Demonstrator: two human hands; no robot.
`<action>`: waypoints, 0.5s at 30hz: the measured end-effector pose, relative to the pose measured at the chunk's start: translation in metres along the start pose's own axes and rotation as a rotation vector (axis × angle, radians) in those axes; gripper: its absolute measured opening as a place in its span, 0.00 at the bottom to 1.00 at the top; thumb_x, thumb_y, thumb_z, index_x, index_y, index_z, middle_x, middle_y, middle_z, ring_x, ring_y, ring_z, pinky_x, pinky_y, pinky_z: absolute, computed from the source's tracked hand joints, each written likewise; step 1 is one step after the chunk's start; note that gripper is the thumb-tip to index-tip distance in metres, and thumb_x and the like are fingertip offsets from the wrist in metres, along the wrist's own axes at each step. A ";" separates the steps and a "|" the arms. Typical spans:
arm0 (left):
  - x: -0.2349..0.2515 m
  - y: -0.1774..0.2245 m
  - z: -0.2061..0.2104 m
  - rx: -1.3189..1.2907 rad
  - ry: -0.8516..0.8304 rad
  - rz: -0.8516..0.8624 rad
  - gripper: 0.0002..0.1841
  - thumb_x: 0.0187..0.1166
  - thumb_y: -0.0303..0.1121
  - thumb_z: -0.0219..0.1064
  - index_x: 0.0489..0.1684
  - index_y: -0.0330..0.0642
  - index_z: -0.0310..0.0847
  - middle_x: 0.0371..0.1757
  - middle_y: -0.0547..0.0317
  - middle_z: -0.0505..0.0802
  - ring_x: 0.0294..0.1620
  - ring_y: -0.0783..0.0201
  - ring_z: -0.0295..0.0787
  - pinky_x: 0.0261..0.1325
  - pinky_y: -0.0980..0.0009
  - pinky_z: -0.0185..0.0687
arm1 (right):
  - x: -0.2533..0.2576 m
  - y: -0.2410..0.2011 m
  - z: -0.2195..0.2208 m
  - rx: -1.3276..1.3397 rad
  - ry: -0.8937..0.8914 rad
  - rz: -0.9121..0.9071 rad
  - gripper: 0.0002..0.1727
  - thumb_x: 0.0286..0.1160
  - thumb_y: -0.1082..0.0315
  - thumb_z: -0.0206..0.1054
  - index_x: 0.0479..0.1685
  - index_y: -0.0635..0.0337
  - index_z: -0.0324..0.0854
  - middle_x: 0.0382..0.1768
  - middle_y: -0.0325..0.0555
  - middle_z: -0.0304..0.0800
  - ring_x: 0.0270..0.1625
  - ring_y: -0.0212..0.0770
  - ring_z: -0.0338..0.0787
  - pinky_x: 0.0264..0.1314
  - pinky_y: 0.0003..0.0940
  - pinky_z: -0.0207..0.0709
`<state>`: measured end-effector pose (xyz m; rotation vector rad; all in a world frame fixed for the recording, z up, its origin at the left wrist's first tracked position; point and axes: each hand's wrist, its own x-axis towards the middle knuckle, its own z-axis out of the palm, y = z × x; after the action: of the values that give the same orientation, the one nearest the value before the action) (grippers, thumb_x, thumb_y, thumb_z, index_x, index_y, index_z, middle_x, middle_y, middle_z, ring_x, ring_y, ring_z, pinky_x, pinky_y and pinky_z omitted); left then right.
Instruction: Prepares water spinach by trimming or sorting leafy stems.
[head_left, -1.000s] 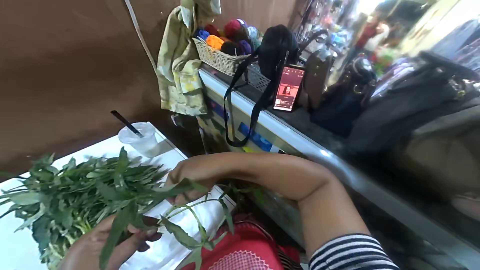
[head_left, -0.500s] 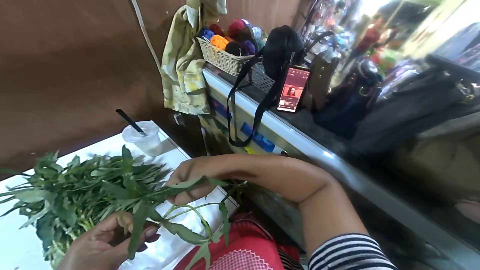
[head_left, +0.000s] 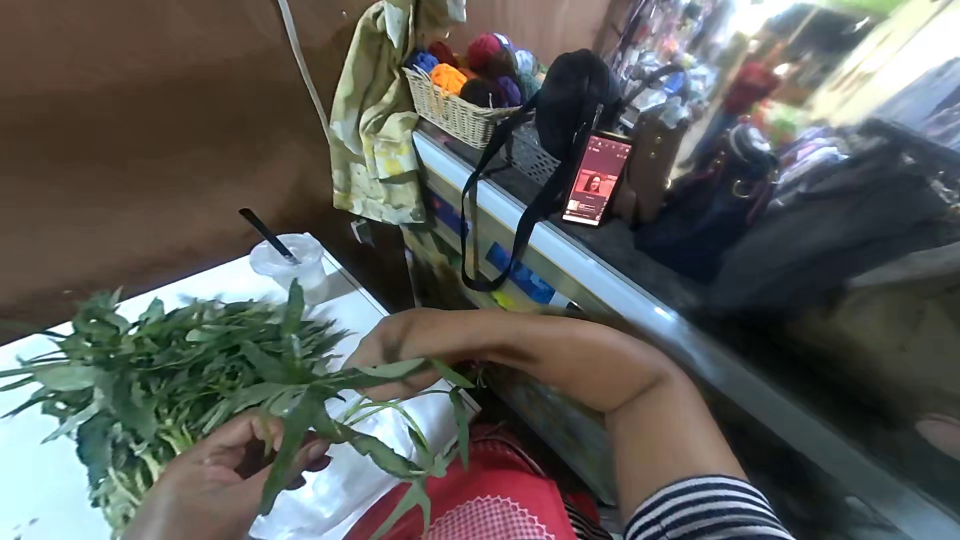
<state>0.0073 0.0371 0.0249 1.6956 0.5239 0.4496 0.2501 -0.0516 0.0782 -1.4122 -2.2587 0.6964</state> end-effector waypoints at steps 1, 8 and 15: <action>0.000 0.000 0.000 0.024 -0.001 -0.003 0.16 0.62 0.15 0.72 0.37 0.47 0.75 0.31 0.77 0.94 0.31 0.75 0.94 0.37 0.73 0.93 | -0.001 -0.003 -0.002 -0.106 -0.038 0.048 0.09 0.73 0.73 0.69 0.46 0.70 0.89 0.39 0.57 0.92 0.45 0.51 0.91 0.48 0.50 0.81; -0.004 -0.019 -0.023 0.045 -0.029 0.000 0.14 0.63 0.14 0.71 0.39 0.42 0.76 0.35 0.73 0.95 0.33 0.75 0.93 0.38 0.72 0.92 | -0.009 0.011 -0.028 -0.159 -0.053 0.421 0.14 0.86 0.71 0.61 0.61 0.64 0.86 0.54 0.58 0.92 0.59 0.55 0.90 0.62 0.59 0.80; 0.002 -0.021 -0.021 0.017 -0.026 -0.001 0.16 0.62 0.14 0.70 0.38 0.46 0.75 0.36 0.73 0.96 0.34 0.74 0.94 0.37 0.72 0.92 | -0.014 0.015 -0.035 0.154 0.121 0.288 0.12 0.84 0.79 0.58 0.52 0.68 0.88 0.44 0.52 0.92 0.44 0.38 0.89 0.51 0.37 0.82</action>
<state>-0.0048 0.0579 0.0085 1.7152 0.5112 0.4229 0.2864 -0.0519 0.0970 -1.6720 -1.8872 0.8297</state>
